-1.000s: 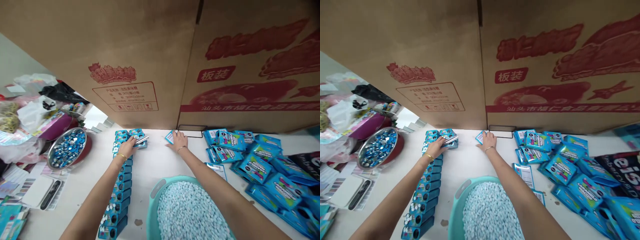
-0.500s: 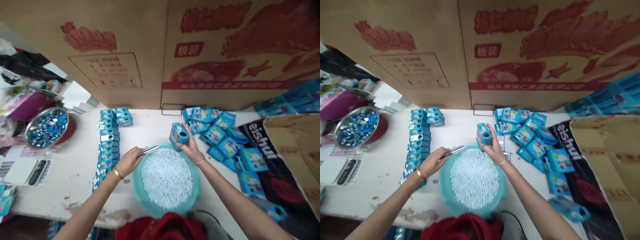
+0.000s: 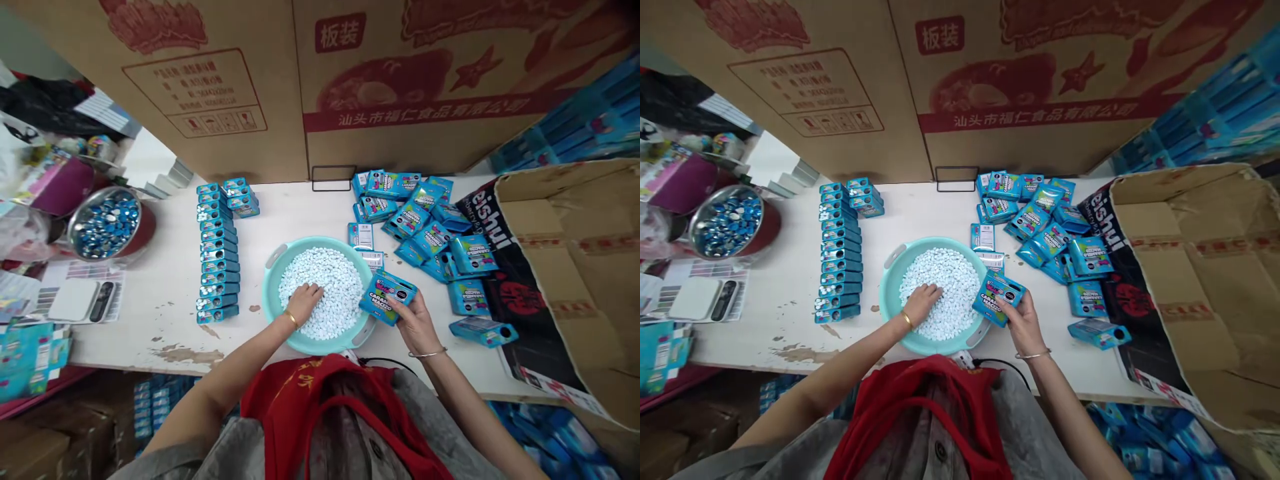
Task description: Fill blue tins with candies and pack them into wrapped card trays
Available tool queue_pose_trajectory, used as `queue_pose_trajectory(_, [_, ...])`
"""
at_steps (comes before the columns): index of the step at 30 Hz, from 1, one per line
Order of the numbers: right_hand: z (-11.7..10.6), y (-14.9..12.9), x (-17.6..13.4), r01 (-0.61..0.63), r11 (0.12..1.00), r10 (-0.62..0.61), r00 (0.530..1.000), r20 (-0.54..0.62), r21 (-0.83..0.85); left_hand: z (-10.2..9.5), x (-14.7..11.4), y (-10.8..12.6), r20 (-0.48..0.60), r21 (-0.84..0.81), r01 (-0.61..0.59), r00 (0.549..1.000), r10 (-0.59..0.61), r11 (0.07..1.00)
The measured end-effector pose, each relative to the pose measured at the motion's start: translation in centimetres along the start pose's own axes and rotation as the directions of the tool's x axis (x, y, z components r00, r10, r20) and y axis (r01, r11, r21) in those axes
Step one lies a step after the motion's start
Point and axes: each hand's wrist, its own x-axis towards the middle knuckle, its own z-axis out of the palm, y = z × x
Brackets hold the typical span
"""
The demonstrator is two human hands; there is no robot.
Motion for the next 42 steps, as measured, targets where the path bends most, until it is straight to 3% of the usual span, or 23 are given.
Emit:
queue_pose_trajectory(3, [0.0, -0.3, 0.0, 0.069, 0.997, -0.069, 0.998, -0.007, -0.031, 1.0, -0.9, 0.9, 0.028, -0.082, -0.050, 0.998, 0.053, 0.995])
queue_pose_trajectory(6, [0.1, -0.2, 0.2, 0.178, 0.978, -0.178, 0.984, 0.010, -0.110, 0.4, -1.6, 1.2, 0.036, -0.162, -0.087, 0.995, 0.094, 0.983])
queue_pose_trajectory(10, [0.2, 0.0, 0.3, 0.312, 0.906, -0.306, 0.950, 0.067, -0.287, -3.3, -2.9, 0.9, -0.015, -0.295, -0.175, 0.984, 0.178, 0.939])
queue_pose_trajectory(13, [0.3, -0.2, 0.3, 0.441, 0.759, -0.420, 0.894, 0.157, -0.479, -7.6, -4.3, 1.0, -0.100, -0.344, -0.254, 0.967, 0.234, 0.904])
queue_pose_trajectory(16, [1.0, -0.5, 0.3, 0.560, 0.589, -0.479, 0.823, 0.306, -0.583, -12.0, -5.6, 1.7, -0.106, -0.276, -0.280, 0.960, 0.260, 0.920])
queue_pose_trajectory(19, [2.3, -0.4, 0.3, 0.620, 0.484, -0.455, 0.781, 0.428, -0.618, -15.4, -6.1, 3.2, -0.046, -0.163, -0.260, 0.966, 0.256, 0.952])
queue_pose_trajectory(25, [4.4, 0.3, 0.0, 0.711, 0.413, -0.464, 0.702, 0.540, -0.569, -18.6, -5.3, 7.4, 0.121, 0.209, -0.176, 0.981, 0.153, 0.962])
queue_pose_trajectory(30, [4.7, 0.8, 0.0, 0.700, 0.410, -0.428, 0.714, 0.554, -0.585, -19.4, -5.4, 11.2, 0.111, 0.348, -0.125, 0.990, 0.091, 0.929])
queue_pose_trajectory(33, [4.5, 1.0, 0.2, 0.685, 0.415, -0.418, 0.728, 0.543, -0.599, -19.6, -5.9, 11.5, 0.065, 0.324, -0.149, 0.989, 0.135, 0.934])
queue_pose_trajectory(37, [4.1, 1.1, 0.6, 0.657, 0.429, -0.418, 0.753, 0.509, -0.620, -18.4, -5.6, 7.6, -0.032, 0.305, -0.123, 0.990, 0.139, 0.944])
queue_pose_trajectory(40, [3.7, 1.1, 0.9, 0.629, 0.443, -0.415, 0.776, 0.475, -0.639, -14.8, -3.7, 2.5, -0.123, 0.267, 0.003, 0.992, 0.031, 0.964])
queue_pose_trajectory(42, [3.4, 1.0, 1.1, 0.615, 0.458, -0.429, 0.785, 0.447, -0.642, -11.4, -2.0, -0.4, -0.099, 0.240, 0.102, 0.992, -0.080, 0.965])
